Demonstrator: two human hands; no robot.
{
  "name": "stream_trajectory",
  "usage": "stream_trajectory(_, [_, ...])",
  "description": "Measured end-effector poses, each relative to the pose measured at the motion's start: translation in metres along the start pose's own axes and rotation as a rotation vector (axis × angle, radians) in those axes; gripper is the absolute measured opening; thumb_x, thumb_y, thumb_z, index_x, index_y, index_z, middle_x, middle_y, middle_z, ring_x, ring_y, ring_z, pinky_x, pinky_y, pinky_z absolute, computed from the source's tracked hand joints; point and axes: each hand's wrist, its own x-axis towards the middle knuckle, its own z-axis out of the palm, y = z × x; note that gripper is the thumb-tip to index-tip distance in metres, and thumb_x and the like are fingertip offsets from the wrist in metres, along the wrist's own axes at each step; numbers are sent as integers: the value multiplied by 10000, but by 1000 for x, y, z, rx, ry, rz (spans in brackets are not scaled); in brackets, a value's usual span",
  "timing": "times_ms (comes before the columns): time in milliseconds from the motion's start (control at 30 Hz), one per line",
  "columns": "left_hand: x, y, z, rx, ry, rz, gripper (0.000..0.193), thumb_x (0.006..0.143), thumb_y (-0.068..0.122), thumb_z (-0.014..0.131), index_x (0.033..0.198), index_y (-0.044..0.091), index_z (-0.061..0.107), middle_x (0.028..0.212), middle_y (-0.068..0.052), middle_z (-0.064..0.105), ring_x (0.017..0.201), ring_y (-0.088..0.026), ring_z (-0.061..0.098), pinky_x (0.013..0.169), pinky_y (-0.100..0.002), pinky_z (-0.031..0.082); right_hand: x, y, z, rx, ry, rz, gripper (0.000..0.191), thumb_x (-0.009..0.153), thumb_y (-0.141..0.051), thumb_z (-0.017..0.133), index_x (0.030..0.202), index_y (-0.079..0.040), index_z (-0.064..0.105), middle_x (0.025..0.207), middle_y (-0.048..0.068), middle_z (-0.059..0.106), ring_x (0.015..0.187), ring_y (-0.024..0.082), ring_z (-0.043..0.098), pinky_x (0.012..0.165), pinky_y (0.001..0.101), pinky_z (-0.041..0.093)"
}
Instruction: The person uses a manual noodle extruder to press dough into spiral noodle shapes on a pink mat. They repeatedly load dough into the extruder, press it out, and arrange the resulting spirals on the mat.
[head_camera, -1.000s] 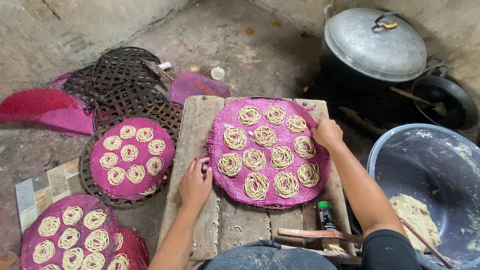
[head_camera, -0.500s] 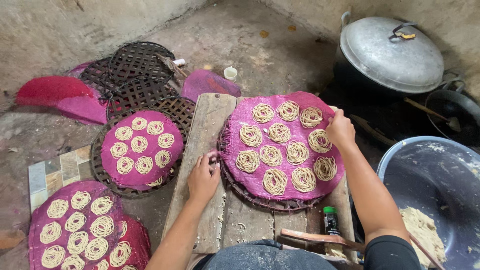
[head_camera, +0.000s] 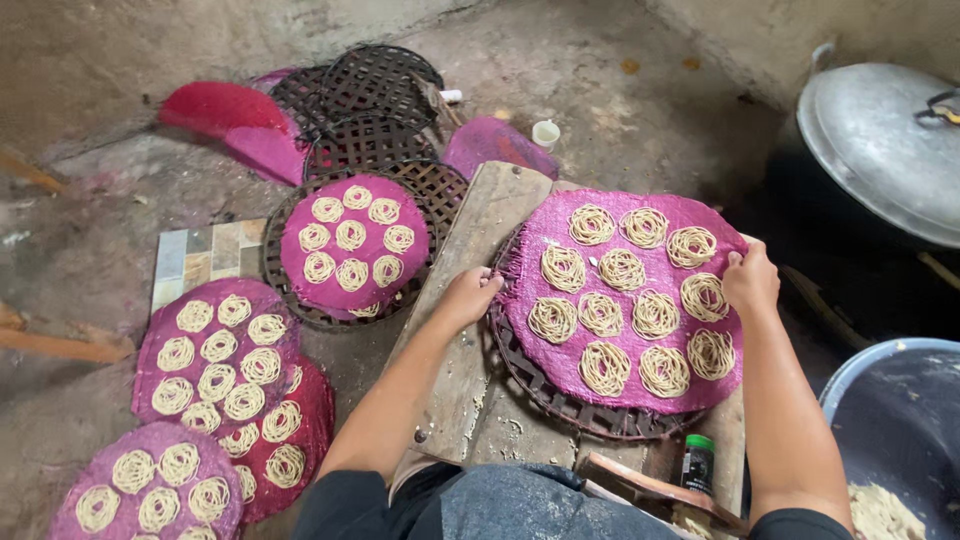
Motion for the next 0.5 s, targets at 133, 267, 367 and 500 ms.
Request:
stream_trajectory(133, [-7,-14,3,-470,-16,33,491,1027,282,656,1396,10,481,1199,-175,666,1040,-208,602,918,-381,520,5,-9,13,36,10,-124,327,1072,-262,590,1282,-12,570,1149,307,674,1090,482,630,928,539,481])
stream_trajectory(267, [-18,-34,4,-996,-3,-140,617,975,252,624,1503,202,308,1363,-49,550,1192,-175,534,1002,-380,442,10,-27,25,50,-27,-216,294,1117,-234,575,1254,26,563,1081,301,671,1017,437,649,888,521,490])
stream_trajectory(367, [-27,-53,-6,-1025,87,1,503,1013,268,624,1457,171,410,1417,-73,515,1307,-185,446,1103,-412,343,9,-41,33,150,-176,-59,315,1111,-241,563,1322,-8,543,1053,247,670,923,376,659,844,516,498])
stream_trajectory(500, [-43,-85,-36,-996,165,-35,407,1016,274,615,1396,229,477,1441,-15,520,1391,-178,385,1158,-452,254,6,-55,47,393,-278,-300,292,1145,-232,576,1370,-47,594,1254,131,620,1108,244,573,906,406,457])
